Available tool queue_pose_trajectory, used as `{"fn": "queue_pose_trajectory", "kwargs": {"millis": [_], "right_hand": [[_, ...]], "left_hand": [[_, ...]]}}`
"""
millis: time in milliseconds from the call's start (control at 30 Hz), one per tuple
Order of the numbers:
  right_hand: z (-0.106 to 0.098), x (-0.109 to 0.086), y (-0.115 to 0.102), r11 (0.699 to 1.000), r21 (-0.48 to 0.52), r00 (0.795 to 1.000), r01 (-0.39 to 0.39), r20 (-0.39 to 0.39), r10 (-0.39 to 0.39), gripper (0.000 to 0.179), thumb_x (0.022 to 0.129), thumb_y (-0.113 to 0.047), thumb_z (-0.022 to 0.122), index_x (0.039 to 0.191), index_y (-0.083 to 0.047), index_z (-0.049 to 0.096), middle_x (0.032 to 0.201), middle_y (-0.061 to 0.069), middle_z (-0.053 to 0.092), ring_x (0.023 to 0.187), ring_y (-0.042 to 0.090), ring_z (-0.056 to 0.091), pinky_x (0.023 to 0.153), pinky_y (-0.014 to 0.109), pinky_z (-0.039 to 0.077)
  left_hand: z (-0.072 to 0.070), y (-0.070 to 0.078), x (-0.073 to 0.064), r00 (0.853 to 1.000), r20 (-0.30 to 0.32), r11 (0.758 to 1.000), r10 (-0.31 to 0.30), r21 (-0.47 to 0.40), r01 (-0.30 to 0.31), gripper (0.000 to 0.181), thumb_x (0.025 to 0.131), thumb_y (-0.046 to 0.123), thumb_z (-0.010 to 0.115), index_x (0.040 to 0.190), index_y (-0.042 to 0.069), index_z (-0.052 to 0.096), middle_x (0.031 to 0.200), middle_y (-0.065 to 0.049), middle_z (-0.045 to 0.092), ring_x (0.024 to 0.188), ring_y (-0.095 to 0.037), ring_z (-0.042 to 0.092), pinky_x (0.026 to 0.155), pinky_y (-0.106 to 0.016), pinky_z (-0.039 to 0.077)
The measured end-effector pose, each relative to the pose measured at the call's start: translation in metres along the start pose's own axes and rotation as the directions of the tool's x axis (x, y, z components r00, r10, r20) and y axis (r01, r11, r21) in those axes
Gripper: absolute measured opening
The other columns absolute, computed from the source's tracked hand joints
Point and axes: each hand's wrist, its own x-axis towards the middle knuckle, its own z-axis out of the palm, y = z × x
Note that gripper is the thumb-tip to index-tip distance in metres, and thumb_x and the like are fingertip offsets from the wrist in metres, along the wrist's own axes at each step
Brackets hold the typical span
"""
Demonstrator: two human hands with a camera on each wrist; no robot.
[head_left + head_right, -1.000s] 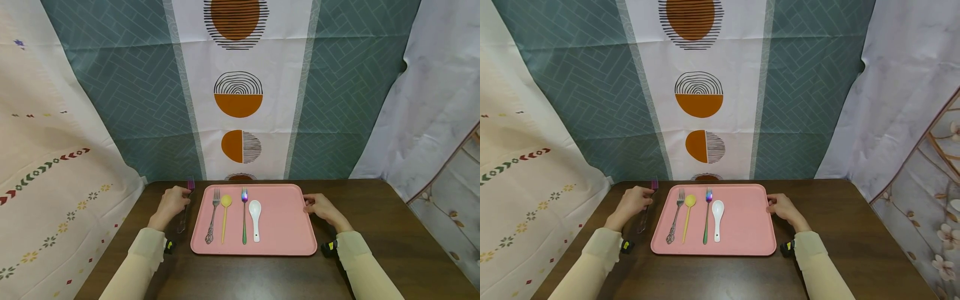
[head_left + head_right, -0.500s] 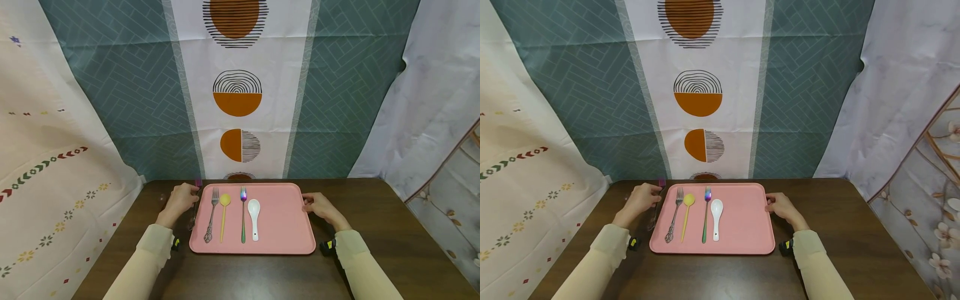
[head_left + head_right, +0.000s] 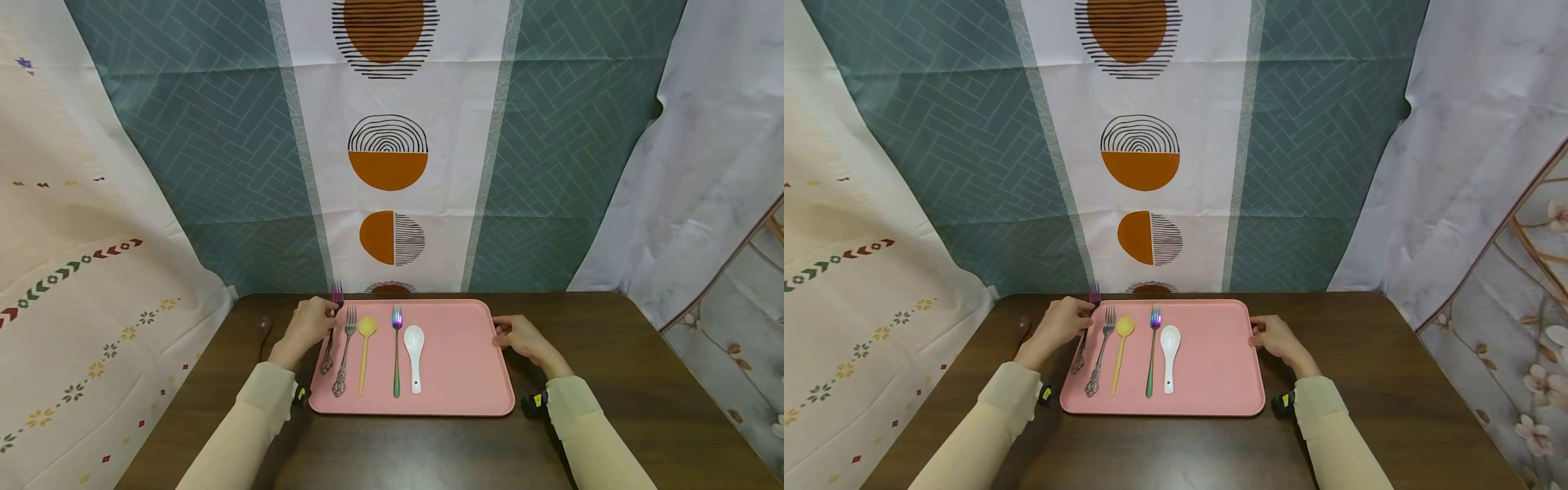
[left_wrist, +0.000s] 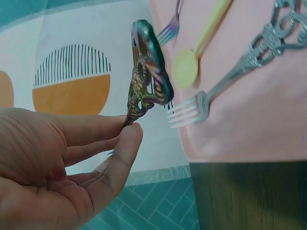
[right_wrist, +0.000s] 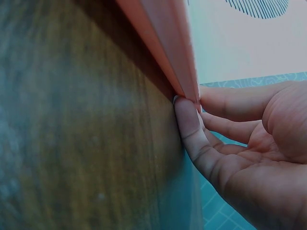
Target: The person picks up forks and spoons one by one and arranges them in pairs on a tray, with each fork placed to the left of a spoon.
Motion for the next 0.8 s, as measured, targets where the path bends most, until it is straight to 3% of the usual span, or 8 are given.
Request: {"fn": "queue_pose_trajectory", "kwargs": {"millis": [267, 533, 800], "right_hand": [[0.000, -0.001, -0.002, 1.000, 0.001, 1.000, -0.003, -0.001, 0.003, 0.054, 0.090, 0.006, 0.068, 0.139, 0.022, 0.049, 0.095, 0.017, 0.061, 0.085, 0.025, 0.058, 0.077, 0.035, 0.056], [0.001, -0.001, 0.000, 1.000, -0.006, 1.000, -0.003, -0.003, 0.003, 0.054, 0.090, 0.006, 0.069, 0.138, 0.022, 0.051, 0.095, 0.016, 0.062, 0.085, 0.025, 0.058, 0.076, 0.034, 0.056], [0.000, -0.001, 0.000, 1.000, -0.015, 1.000, 0.006, -0.003, -0.006, 0.053, 0.090, 0.006, 0.069, 0.137, 0.022, 0.051, 0.095, 0.016, 0.061, 0.084, 0.025, 0.058, 0.076, 0.035, 0.056]], "left_hand": [[0.009, 0.016, 0.003, 1.000, 0.019, 0.999, 0.021, -0.030, -0.021, 0.032, 0.095, 0.007, 0.074, 0.126, 0.000, 0.074, 0.099, -0.012, 0.076, 0.072, -0.017, 0.072, 0.067, -0.035, 0.059], [0.021, 0.032, 0.003, 0.998, 0.022, 0.998, 0.053, -0.028, -0.053, 0.031, 0.094, 0.006, 0.074, 0.125, 0.002, 0.075, 0.100, -0.012, 0.076, 0.071, -0.015, 0.068, 0.060, -0.029, 0.053], [0.029, 0.038, 0.002, 0.998, 0.037, 0.998, 0.055, -0.044, -0.054, 0.031, 0.095, 0.004, 0.072, 0.126, 0.001, 0.074, 0.098, -0.012, 0.076, 0.066, -0.015, 0.070, 0.061, -0.031, 0.056]]}}
